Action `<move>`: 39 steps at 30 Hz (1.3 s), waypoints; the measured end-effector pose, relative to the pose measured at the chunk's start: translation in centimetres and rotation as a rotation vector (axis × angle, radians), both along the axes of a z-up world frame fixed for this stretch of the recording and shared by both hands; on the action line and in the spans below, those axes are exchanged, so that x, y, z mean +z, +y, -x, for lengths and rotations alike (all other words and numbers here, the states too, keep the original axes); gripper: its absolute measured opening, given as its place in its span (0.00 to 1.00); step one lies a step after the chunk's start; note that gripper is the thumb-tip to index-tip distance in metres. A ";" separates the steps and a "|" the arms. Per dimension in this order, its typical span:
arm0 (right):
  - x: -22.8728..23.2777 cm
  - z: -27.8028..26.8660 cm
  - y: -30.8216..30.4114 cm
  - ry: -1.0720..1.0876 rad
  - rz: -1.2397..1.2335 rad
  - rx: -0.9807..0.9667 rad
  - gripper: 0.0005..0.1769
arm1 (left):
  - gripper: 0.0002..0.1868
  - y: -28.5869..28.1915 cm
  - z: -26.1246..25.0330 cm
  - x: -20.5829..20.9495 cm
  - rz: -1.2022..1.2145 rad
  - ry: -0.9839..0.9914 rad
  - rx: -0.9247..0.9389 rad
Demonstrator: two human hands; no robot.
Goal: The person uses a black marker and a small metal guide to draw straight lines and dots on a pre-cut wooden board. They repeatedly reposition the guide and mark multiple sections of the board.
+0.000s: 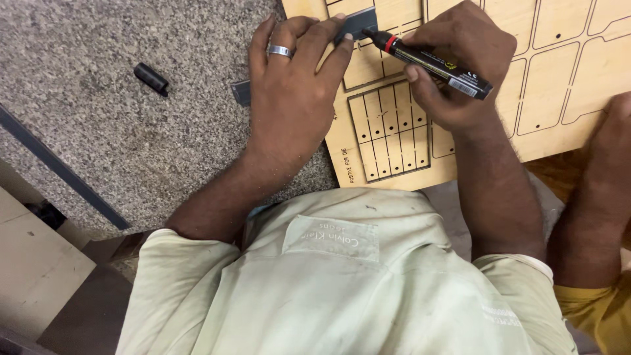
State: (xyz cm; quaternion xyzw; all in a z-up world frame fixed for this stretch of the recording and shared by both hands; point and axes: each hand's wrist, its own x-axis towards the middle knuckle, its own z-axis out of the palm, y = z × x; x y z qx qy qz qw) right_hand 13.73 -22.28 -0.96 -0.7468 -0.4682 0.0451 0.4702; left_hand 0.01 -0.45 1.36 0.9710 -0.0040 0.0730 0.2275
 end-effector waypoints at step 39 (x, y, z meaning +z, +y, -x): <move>0.2 0.3 0.8 0.019 -0.009 -0.071 0.08 | 0.20 0.0 -0.4 0.4 -0.014 0.016 0.013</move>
